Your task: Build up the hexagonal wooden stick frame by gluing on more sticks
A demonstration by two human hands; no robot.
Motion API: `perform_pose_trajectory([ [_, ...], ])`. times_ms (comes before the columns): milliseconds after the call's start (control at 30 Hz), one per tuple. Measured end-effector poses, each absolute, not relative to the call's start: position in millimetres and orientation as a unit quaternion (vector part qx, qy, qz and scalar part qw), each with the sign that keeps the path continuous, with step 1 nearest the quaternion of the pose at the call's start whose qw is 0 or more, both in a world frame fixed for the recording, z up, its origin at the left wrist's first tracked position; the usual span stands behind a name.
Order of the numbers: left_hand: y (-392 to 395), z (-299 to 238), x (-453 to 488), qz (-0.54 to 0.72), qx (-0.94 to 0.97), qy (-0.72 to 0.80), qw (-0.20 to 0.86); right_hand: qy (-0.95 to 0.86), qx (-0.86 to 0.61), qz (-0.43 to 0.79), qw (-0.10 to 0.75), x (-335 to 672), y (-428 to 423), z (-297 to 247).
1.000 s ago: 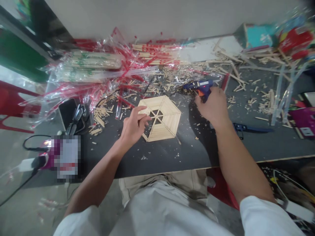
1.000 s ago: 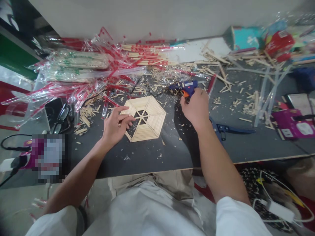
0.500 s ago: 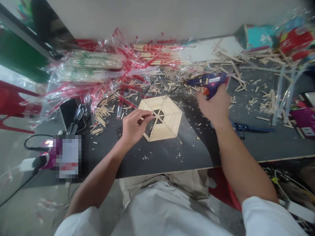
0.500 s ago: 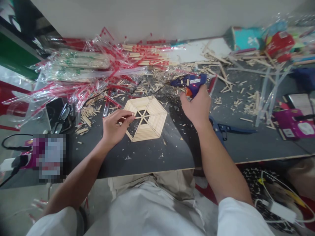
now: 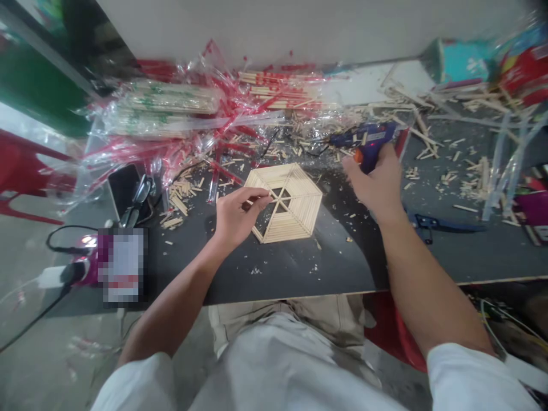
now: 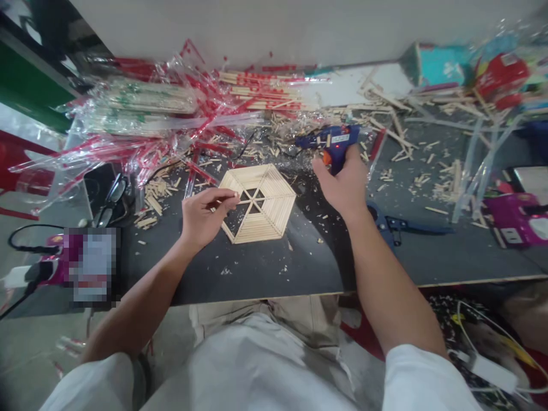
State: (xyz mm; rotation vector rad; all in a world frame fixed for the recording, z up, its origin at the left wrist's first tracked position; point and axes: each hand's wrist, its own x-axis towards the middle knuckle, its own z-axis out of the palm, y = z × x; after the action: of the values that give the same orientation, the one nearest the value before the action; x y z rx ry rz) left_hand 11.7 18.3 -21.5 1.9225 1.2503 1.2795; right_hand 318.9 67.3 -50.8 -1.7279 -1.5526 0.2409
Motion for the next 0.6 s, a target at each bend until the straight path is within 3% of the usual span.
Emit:
perform_pose_trajectory([
  [67,20.4,-22.8,11.4,0.488,0.709,0.443,0.251,-0.625,-0.655,0.092,0.414,313.7,63.8,-47.5],
  [300,24.5,-26.3,13.2,0.495,0.705,0.450,0.234,-0.714,-0.615,0.094,0.321,284.8,48.9,-33.1],
  [600,22.9,-27.6,11.5,0.466,0.710,0.471,0.241,-0.755,-0.582,0.055,0.295,281.8,48.7,-38.8],
])
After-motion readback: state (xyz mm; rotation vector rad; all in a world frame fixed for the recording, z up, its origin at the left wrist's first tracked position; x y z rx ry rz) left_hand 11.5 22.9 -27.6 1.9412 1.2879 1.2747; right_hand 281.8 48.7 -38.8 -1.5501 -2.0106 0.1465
